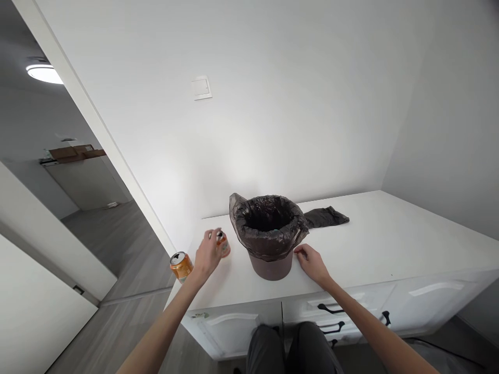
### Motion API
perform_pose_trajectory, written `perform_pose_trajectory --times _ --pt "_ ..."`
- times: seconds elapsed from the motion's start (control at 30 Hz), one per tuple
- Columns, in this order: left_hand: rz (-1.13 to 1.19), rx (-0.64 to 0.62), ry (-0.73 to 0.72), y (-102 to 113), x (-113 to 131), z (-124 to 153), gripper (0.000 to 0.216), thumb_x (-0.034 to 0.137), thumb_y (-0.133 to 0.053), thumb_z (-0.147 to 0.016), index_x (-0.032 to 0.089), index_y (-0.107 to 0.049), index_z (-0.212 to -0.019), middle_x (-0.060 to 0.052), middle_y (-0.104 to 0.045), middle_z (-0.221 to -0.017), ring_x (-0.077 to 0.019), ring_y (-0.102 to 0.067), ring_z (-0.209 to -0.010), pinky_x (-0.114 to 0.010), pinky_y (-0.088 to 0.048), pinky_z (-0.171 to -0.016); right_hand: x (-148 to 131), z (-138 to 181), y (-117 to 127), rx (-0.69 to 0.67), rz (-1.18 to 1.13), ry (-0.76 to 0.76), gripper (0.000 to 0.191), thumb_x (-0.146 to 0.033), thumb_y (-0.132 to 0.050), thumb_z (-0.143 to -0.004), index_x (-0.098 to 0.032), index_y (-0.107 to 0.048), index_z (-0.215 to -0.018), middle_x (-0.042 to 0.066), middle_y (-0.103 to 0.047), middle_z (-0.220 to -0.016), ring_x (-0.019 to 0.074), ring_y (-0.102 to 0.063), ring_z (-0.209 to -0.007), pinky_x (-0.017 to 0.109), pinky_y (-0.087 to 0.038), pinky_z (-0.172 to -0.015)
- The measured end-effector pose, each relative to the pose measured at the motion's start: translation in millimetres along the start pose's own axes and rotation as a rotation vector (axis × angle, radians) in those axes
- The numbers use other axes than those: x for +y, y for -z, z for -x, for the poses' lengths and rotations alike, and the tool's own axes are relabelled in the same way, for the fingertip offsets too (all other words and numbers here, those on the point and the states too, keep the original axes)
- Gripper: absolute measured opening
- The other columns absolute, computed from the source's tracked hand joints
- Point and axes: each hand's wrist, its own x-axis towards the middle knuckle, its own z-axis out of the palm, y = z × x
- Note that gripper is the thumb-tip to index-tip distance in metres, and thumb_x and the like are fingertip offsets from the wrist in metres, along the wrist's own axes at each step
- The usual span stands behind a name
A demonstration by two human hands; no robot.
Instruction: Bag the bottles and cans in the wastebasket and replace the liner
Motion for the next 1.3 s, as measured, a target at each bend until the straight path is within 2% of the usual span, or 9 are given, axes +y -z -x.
perform_pose_trajectory --times 0.13,0.2,0.33,0.47,0.6,0.77,1.0,1.17,1.3 --pt "0.233 0.405 -0.064 49.2 30.1 -5.2 0.059 0.043 -0.054 -0.101 0.027 -0.037 -0.155 -0.018 -0.053 -0.148 -0.0327 -0.058 -0.133 -0.044 -0.057 -0.097 6.4 -0.9 -0.9 -0.002 0.008 0.008 0.022 -0.032 -0.046 -0.086 -0.024 -0.066 -0.090 0.007 -0.075 -0.098 0.0254 -0.070 -0.091 0.039 -0.053 -0.085" --pt "0.371 0.498 -0.138 76.7 59.4 -9.2 0.062 0.046 -0.053 -0.102 0.030 -0.031 -0.158 -0.016 -0.051 -0.151 -0.0300 -0.060 -0.131 -0.042 -0.059 -0.095 9.9 -1.2 -1.7 -0.004 0.006 0.009 0.022 -0.032 -0.047 -0.087 -0.024 -0.067 -0.090 0.007 -0.075 -0.098 0.0254 -0.070 -0.092 0.039 -0.053 -0.086" --pt "0.497 0.327 -0.323 97.0 122.4 -14.6 0.059 0.048 -0.059 -0.099 0.032 -0.039 -0.152 -0.011 -0.060 -0.144 -0.0270 -0.066 -0.122 -0.041 -0.059 -0.094 14.6 -0.4 -2.9 -0.007 -0.005 0.002 0.023 -0.031 -0.048 -0.087 -0.024 -0.069 -0.093 0.007 -0.076 -0.098 0.0253 -0.070 -0.092 0.039 -0.054 -0.085" --pt "0.437 0.076 -0.377 70.1 146.4 -22.0 0.051 0.042 -0.068 -0.093 0.026 -0.055 -0.139 -0.011 -0.063 -0.141 -0.0278 -0.062 -0.128 -0.044 -0.052 -0.108 14.4 0.6 -2.1 -0.004 -0.006 0.006 0.024 -0.030 -0.047 -0.086 -0.023 -0.069 -0.093 0.007 -0.076 -0.099 0.0252 -0.070 -0.093 0.039 -0.053 -0.087" --pt "0.413 0.106 -0.323 46.7 115.2 -22.2 0.050 0.043 -0.065 -0.095 0.027 -0.056 -0.141 -0.012 -0.060 -0.143 -0.0279 -0.057 -0.134 -0.045 -0.048 -0.112 11.0 1.1 0.0 -0.010 -0.020 -0.009 0.024 -0.030 -0.047 -0.086 -0.023 -0.069 -0.093 0.007 -0.076 -0.099 0.0248 -0.070 -0.093 0.038 -0.053 -0.086" --pt "0.252 0.304 -0.230 54.2 26.1 -1.7 0.048 0.044 -0.057 -0.098 0.029 -0.056 -0.143 -0.011 -0.057 -0.145 -0.0312 -0.048 -0.141 -0.049 -0.040 -0.117 5.4 2.9 2.8 -0.028 -0.011 -0.013 0.024 -0.031 -0.047 -0.086 -0.023 -0.069 -0.092 0.007 -0.076 -0.099 0.0246 -0.070 -0.092 0.038 -0.052 -0.086" --pt "-0.121 0.026 0.155 39.9 -84.5 30.5 0.059 0.053 -0.059 -0.090 0.022 -0.059 -0.140 -0.020 -0.051 -0.152 -0.0448 -0.042 -0.145 -0.057 -0.039 -0.113 -0.4 4.1 5.1 -0.023 0.008 -0.018 0.024 -0.032 -0.046 -0.085 -0.023 -0.068 -0.090 0.007 -0.076 -0.098 0.0249 -0.070 -0.091 0.038 -0.051 -0.087" --pt "-0.078 -0.106 0.241 27.8 -98.9 48.1 0.050 0.044 -0.050 -0.092 0.024 -0.061 -0.136 -0.017 -0.059 -0.138 -0.0347 -0.068 -0.110 -0.043 -0.055 -0.082 0.3 5.1 4.4 -0.039 0.029 -0.021 0.024 -0.031 -0.046 -0.085 -0.023 -0.068 -0.091 0.007 -0.075 -0.100 0.0243 -0.069 -0.092 0.037 -0.051 -0.086" --pt "0.052 0.115 0.250 50.9 -64.9 34.9 0.051 0.047 -0.050 -0.095 0.023 -0.056 -0.140 -0.019 -0.057 -0.138 -0.0344 -0.067 -0.106 -0.045 -0.053 -0.080 4.6 5.2 1.8 -0.038 0.040 -0.013 0.024 -0.031 -0.046 -0.086 -0.023 -0.068 -0.091 0.007 -0.075 -0.099 0.0245 -0.069 -0.091 0.037 -0.051 -0.084"
